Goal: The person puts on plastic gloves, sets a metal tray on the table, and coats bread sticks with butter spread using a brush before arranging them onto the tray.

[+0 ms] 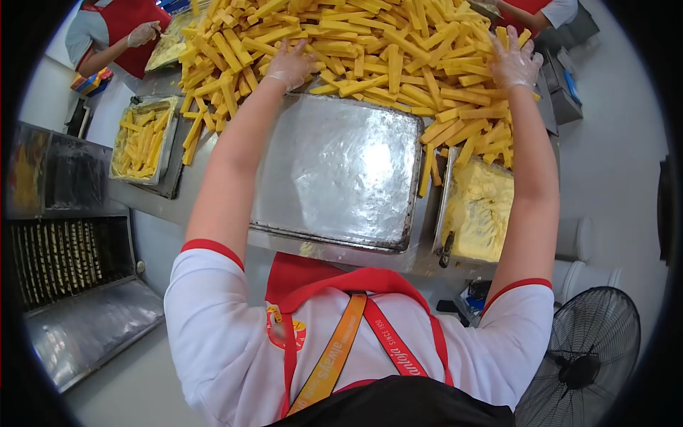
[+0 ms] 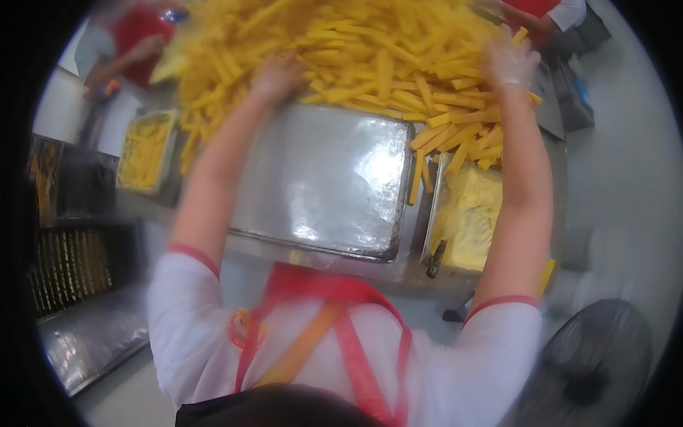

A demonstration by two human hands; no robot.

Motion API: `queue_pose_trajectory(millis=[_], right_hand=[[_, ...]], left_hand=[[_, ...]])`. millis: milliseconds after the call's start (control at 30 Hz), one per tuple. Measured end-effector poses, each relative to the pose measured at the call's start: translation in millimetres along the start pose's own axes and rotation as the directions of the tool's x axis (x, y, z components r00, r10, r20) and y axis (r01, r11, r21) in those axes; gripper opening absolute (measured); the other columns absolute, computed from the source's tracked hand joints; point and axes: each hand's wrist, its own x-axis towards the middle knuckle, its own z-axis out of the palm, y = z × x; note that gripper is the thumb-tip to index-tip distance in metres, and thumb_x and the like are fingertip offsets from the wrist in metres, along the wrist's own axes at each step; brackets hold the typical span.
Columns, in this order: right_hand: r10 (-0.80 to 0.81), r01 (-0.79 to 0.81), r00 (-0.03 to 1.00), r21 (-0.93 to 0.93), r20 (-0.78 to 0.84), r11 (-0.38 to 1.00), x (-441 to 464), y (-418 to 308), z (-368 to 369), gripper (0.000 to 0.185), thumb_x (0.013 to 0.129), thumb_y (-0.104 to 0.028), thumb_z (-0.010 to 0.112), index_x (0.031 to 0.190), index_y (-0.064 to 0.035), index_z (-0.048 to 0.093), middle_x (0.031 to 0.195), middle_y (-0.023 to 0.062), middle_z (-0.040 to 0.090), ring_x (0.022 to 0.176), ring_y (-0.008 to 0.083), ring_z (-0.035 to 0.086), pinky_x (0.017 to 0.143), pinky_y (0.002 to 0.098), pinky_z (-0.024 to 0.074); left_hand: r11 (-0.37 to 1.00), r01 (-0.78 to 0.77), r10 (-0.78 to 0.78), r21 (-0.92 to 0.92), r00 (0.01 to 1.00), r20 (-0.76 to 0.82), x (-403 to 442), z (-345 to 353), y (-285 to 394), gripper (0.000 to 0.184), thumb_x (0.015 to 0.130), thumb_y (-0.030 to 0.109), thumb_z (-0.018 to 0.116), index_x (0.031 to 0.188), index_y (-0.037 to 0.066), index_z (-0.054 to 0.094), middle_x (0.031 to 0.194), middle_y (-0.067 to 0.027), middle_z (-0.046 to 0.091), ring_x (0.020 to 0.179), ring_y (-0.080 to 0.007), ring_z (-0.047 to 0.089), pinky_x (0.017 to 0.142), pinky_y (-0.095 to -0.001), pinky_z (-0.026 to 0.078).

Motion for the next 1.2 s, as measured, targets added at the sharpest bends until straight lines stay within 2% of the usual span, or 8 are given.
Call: queue_pose_trajectory(millis=[133,233,333,500,600,900,1067,1200], right_hand=[[0.064,-0.029,0.991,0.278,-0.115,0.96,-50,-2,-29,0.056,0.09,-0.047,0.058,0.141,-0.0248,0.048,0.147,0.0129,0.044,0.129,0.0359,0.048,0.1,0.0498,0.0427],[-0.066,0.162,0.985,0.739,-0.158,0.654,-143,-27,-51,0.055,0.086,-0.044,0.066,0.127,-0.0088,0.061,0.123,0.0155,0.065,0.112,0.0319,0.062,0.095,0.0414,0.0486],[-0.351,-0.374,0.812,0.877,0.467,0.301,-246,-61,-86,0.057,0.086,-0.044,0.065,0.125,-0.0015,0.061,0.12,0.0226,0.064,0.11,0.0351,0.062,0.097,0.0422,0.0475],[-0.209,-0.397,0.82,0.792,0.534,0.464,-322,-108,-91,0.046,0.086,-0.039,0.06,0.109,0.0009,0.06,0.096,0.0293,0.066,0.094,0.0481,0.062,0.085,0.0504,0.0498],[-0.075,-0.509,0.75,0.646,0.658,0.568,-327,-128,-82,0.056,0.086,-0.045,0.059,0.113,0.0043,0.057,0.097,0.0324,0.065,0.097,0.0479,0.062,0.09,0.0496,0.0482],[0.059,-0.8,0.587,0.568,0.807,0.194,-327,-156,-40,0.091,0.083,-0.062,0.058,0.118,0.0216,0.053,0.123,0.0374,0.056,0.121,0.0454,0.053,0.104,0.0407,0.0389],[-0.044,-0.785,0.565,0.553,0.824,0.28,-322,-156,-25,0.087,0.082,-0.064,0.052,0.107,0.0184,0.062,0.115,0.0381,0.059,0.114,0.0453,0.057,0.1,0.0423,0.0428],[-0.078,-0.699,0.605,0.575,0.792,0.425,-322,-155,-25,0.087,0.083,-0.066,0.052,0.103,0.018,0.064,0.11,0.0376,0.061,0.111,0.0453,0.059,0.097,0.0431,0.044]], left_hand=[[0.831,-0.272,-0.096,-0.485,0.789,-0.607,-53,21,-3,0.034,0.091,0.019,0.059,0.125,0.017,0.061,0.127,-0.0059,0.063,0.114,-0.0286,0.059,0.094,-0.0377,0.049],[0.618,-0.157,-0.422,-0.77,0.76,-0.494,-134,80,-5,0.029,0.091,0.024,0.06,0.118,0.014,0.066,0.117,-0.0074,0.068,0.104,-0.0295,0.064,0.089,-0.0389,0.05],[0.439,0.165,-0.648,-0.883,0.739,-0.184,-237,94,5,0.046,0.091,0.033,0.061,0.122,-0.002,0.061,0.122,-0.0222,0.063,0.112,-0.0365,0.06,0.096,-0.0404,0.046],[0.058,0.488,-0.587,-0.871,0.722,0.366,-302,125,20,0.059,0.093,0.038,0.059,0.13,-0.007,0.054,0.13,-0.0285,0.056,0.12,-0.042,0.055,0.103,-0.0417,0.041],[0.115,0.551,-0.521,-0.827,0.742,0.422,-297,122,24,0.066,0.093,0.047,0.055,0.131,-0.006,0.054,0.126,-0.0283,0.059,0.12,-0.0416,0.055,0.103,-0.042,0.04],[0.146,0.638,-0.516,-0.756,0.701,0.492,-263,158,-1,0.081,0.088,0.068,0.045,0.114,-0.006,0.065,0.117,-0.0303,0.062,0.115,-0.0425,0.057,0.099,-0.0444,0.041],[0.146,0.59,-0.512,-0.794,0.732,0.45,-254,209,-7,0.085,0.086,0.072,0.043,0.111,-0.006,0.066,0.116,-0.0303,0.062,0.113,-0.043,0.058,0.098,-0.0453,0.042],[0.372,0.568,-0.498,-0.735,0.79,0.358,-254,199,6,0.084,0.086,0.071,0.045,0.112,-0.006,0.066,0.116,-0.03,0.062,0.114,-0.0435,0.057,0.098,-0.0463,0.043]])
